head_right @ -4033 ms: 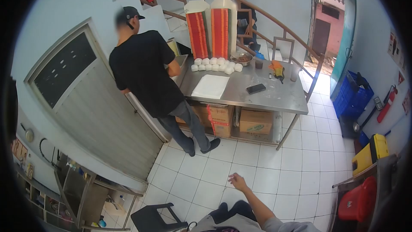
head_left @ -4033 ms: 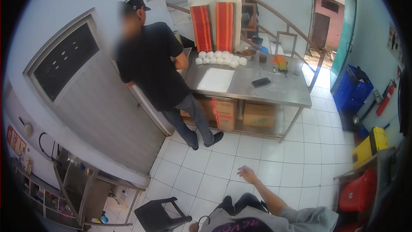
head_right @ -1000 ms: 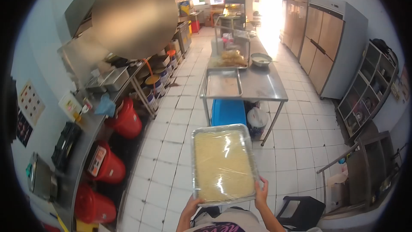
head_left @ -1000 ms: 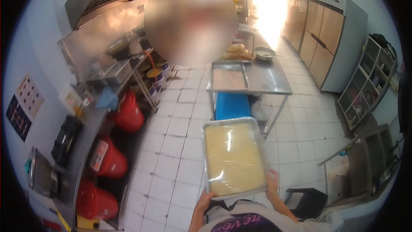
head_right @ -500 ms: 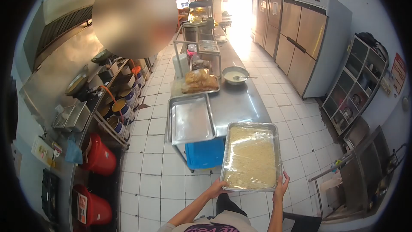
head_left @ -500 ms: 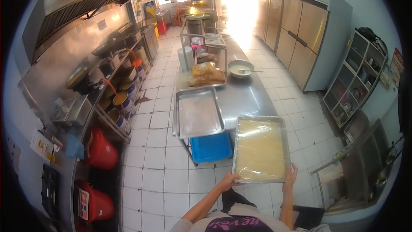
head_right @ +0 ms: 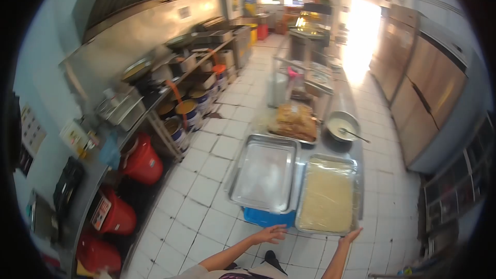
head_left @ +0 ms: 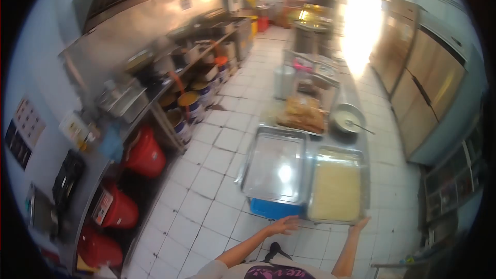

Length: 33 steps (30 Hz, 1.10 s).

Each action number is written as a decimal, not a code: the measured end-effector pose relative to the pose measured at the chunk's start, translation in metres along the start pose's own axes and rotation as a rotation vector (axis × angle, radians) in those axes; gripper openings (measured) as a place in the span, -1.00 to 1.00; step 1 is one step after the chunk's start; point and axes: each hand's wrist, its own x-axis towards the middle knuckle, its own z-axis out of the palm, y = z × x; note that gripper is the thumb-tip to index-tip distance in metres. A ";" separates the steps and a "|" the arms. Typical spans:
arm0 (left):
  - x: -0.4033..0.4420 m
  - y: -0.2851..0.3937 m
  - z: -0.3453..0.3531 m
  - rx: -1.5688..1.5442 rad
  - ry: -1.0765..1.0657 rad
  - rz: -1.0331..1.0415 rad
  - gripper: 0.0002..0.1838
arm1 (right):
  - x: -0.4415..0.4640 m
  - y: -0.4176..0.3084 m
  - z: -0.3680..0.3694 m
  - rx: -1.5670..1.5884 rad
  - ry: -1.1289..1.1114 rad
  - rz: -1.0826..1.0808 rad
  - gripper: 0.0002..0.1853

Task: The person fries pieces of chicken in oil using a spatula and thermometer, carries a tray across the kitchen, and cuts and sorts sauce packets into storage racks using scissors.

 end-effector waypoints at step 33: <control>-0.476 -0.409 -0.298 0.455 1.174 -0.476 -0.59 | -0.306 0.485 0.210 -1.084 -0.956 1.096 -0.27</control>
